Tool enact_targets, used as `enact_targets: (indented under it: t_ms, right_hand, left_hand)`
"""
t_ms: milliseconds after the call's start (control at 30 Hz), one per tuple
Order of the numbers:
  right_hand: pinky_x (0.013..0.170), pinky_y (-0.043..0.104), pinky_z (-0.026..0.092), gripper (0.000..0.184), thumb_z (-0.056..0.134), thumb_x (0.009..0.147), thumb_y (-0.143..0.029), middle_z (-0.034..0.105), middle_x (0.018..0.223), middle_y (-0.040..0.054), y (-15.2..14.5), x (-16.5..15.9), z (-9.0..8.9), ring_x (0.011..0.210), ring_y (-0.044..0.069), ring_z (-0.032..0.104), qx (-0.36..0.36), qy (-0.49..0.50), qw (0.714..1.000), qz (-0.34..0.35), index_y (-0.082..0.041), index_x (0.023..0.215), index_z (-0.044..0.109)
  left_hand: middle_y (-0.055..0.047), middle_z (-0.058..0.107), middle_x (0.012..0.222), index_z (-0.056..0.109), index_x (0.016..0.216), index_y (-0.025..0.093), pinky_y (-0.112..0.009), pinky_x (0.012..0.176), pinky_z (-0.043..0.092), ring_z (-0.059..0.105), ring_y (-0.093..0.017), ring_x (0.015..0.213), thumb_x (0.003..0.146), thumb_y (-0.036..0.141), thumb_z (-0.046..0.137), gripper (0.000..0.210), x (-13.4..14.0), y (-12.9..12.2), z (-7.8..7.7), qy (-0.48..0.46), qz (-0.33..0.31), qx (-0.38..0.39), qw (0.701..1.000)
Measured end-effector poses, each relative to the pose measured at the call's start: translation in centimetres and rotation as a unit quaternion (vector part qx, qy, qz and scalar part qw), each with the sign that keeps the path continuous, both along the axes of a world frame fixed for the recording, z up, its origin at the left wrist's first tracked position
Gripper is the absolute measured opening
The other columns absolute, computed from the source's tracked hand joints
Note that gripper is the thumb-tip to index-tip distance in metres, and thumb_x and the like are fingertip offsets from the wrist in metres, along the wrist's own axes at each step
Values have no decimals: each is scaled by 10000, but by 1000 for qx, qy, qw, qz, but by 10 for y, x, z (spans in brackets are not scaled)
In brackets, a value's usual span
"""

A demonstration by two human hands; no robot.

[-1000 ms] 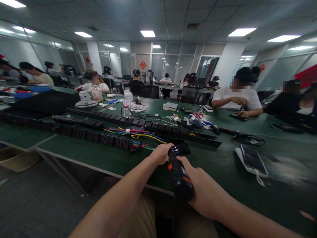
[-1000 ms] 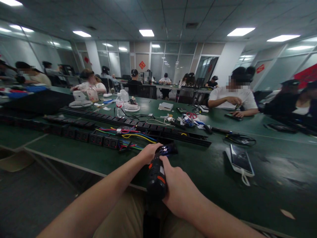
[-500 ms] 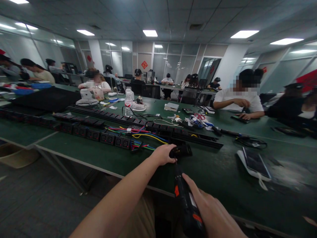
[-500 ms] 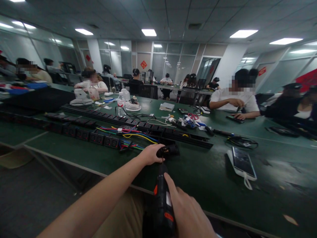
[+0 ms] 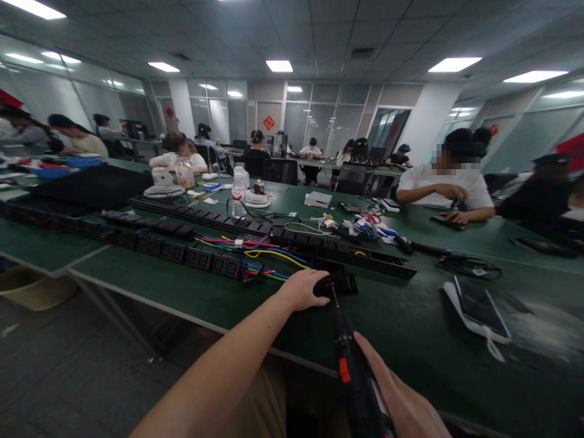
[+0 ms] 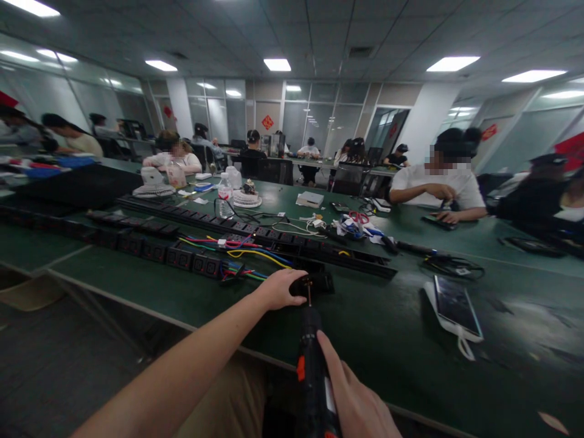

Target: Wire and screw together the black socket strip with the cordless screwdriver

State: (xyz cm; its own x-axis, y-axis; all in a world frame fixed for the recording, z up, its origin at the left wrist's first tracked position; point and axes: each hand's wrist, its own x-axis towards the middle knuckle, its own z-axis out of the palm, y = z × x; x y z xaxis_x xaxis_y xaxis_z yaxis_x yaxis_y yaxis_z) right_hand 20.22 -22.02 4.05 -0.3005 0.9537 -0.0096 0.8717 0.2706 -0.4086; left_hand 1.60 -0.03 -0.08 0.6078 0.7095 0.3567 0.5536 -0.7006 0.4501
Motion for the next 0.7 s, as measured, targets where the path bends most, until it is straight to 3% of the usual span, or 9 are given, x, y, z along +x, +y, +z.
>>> enact_targets:
  t_ms: [200,367,533,700]
  right_hand:
    - [1054,452,434,901,469,778,-151,386,1521,66,-4,17,5,1325,257,457,59,-1,997,-41,-303,1525,-12]
    - [1042,455,431,791,418,840,-166,450,1479,74,6,25,5,1308,252,479,60,-3,993,-97,-312,1513,30]
    - [1058,411,405,770,415,828,-157,492,1443,97,5,19,11,1320,263,462,55,61,994,-76,-271,1507,70]
    - [1019,401,440,885,464,736,-151,572,1355,91,-4,14,17,1272,272,516,39,79,993,-85,-285,1509,55]
  left_hand:
    - [-83,611,1232,481,1342,245,-396,1001,436,569,-280,1118,766,504,651,654,1,-2,0,26,29,18,999]
    - [-97,607,1226,457,1354,243,-405,980,443,571,-293,1102,764,504,656,675,0,-3,3,39,32,10,999]
    - [-92,603,1214,463,1335,249,-400,972,444,569,-295,1101,731,510,699,699,0,-3,4,34,35,-9,999]
    - [-76,621,1164,493,1287,249,-378,942,459,585,-280,1070,745,484,698,625,0,-1,1,27,36,-14,999]
